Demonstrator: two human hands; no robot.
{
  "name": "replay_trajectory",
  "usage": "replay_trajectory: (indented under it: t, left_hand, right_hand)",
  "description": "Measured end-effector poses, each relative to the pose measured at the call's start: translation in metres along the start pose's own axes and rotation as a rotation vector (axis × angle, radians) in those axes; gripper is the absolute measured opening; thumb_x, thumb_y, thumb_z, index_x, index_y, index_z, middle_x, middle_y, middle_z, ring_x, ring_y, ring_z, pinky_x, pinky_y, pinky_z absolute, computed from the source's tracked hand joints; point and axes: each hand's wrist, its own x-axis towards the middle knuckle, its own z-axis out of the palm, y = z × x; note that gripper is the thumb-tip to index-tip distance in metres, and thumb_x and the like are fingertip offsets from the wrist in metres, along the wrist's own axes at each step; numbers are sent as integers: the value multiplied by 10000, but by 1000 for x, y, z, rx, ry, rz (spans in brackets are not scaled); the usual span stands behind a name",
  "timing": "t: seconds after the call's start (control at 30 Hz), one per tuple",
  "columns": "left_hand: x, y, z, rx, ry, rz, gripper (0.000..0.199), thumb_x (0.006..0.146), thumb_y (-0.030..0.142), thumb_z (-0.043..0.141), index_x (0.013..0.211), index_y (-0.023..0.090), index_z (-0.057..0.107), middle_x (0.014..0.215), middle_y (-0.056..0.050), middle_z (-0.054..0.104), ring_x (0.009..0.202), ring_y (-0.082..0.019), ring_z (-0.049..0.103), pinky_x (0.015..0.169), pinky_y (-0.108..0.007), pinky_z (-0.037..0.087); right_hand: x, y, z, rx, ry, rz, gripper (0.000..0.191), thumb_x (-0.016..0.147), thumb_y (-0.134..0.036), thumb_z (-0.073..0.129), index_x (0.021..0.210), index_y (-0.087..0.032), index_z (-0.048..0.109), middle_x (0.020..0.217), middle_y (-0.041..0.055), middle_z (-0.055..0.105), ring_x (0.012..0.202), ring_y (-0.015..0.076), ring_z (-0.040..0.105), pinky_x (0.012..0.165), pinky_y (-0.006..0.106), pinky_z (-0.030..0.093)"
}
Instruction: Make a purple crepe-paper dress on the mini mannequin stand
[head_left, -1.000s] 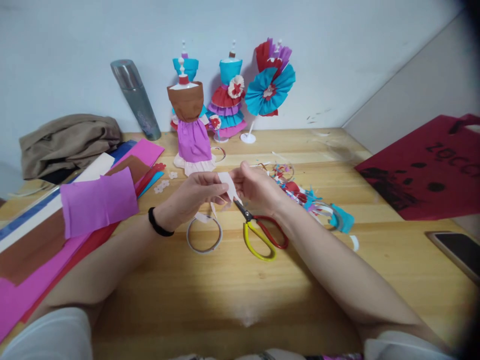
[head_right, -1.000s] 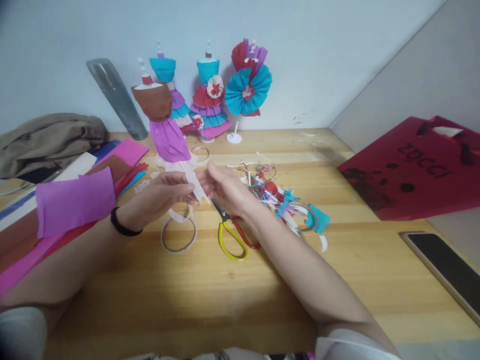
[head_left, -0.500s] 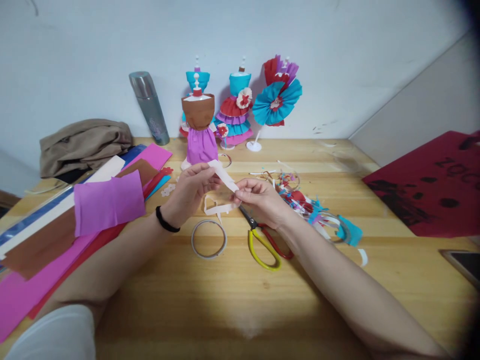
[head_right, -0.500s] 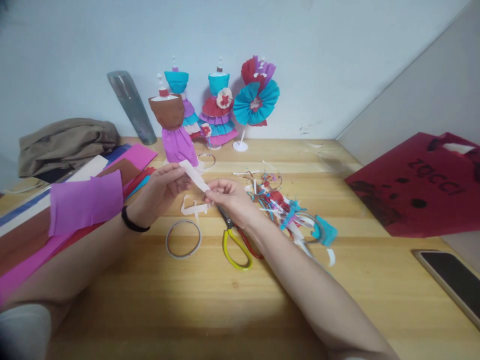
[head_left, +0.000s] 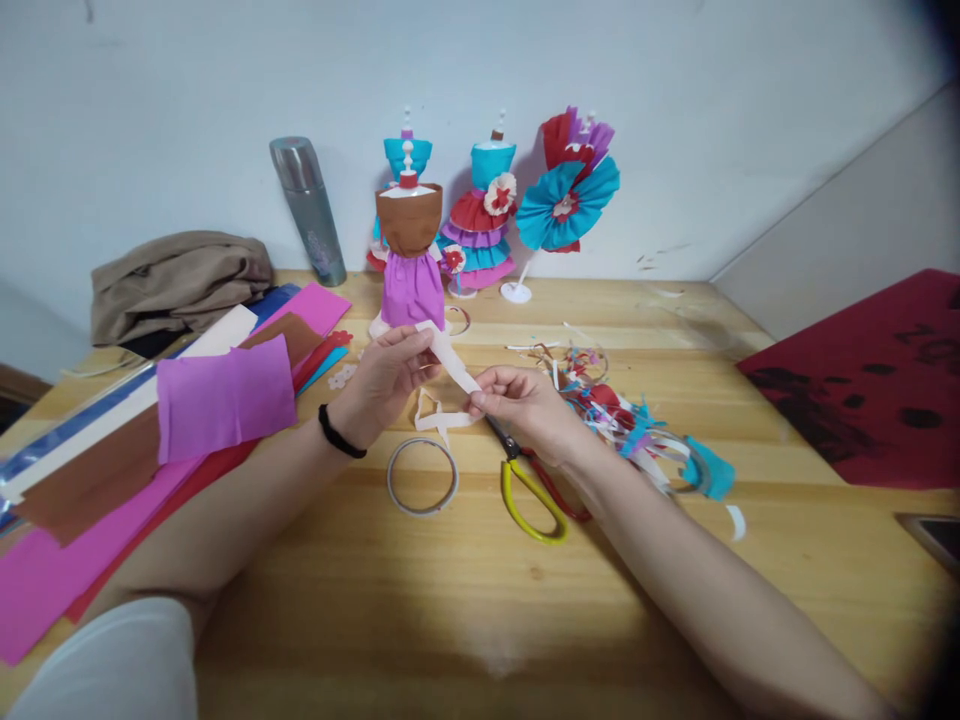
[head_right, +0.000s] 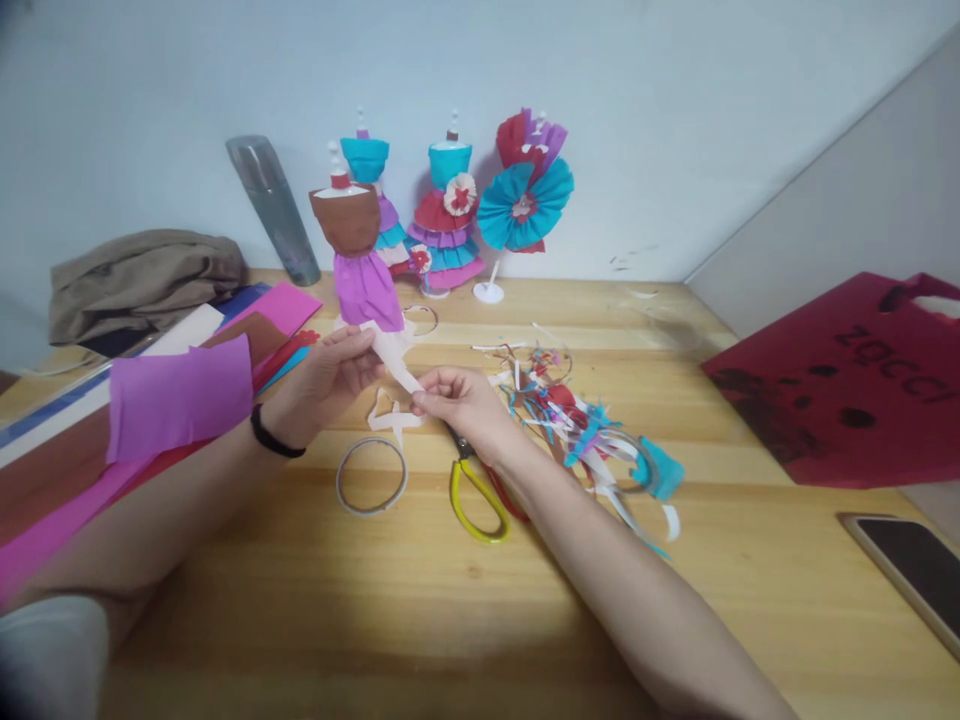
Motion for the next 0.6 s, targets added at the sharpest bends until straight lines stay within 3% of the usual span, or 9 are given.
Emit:
replay_trajectory:
  t: [0.2, 0.37, 0.6]
  left_hand:
    - [-2, 4, 2, 33, 45, -9, 105, 876, 189, 663, 802, 117, 674, 734, -34, 722, 628, -97, 674, 585, -186, 535]
    - [-7, 7, 6, 72, 64, -30, 97, 869, 180, 675, 805, 109, 661, 760, -53, 723, 644, -119, 691, 617, -215, 564]
    - [-15, 12, 18, 71, 123, -34, 206, 914, 129, 578, 711, 122, 613, 667, -32, 696, 601, -108, 668, 651, -235, 570]
  right_hand:
    - [-1, 3, -4, -50, 31, 2, 323, 637, -446, 849, 723, -181, 685, 648, 2, 701, 597, 113, 594, 647, 260, 433]
    - [-3, 3, -4, -96, 51, 20, 326, 607, -446, 851, 712, -187, 685, 654, 14, 711, 604, 132, 604, 642, 276, 445]
    - [-3, 6, -6, -213, 54, -40, 297, 668, -458, 779, 746, -189, 680, 676, 14, 678, 587, 134, 557, 600, 287, 422]
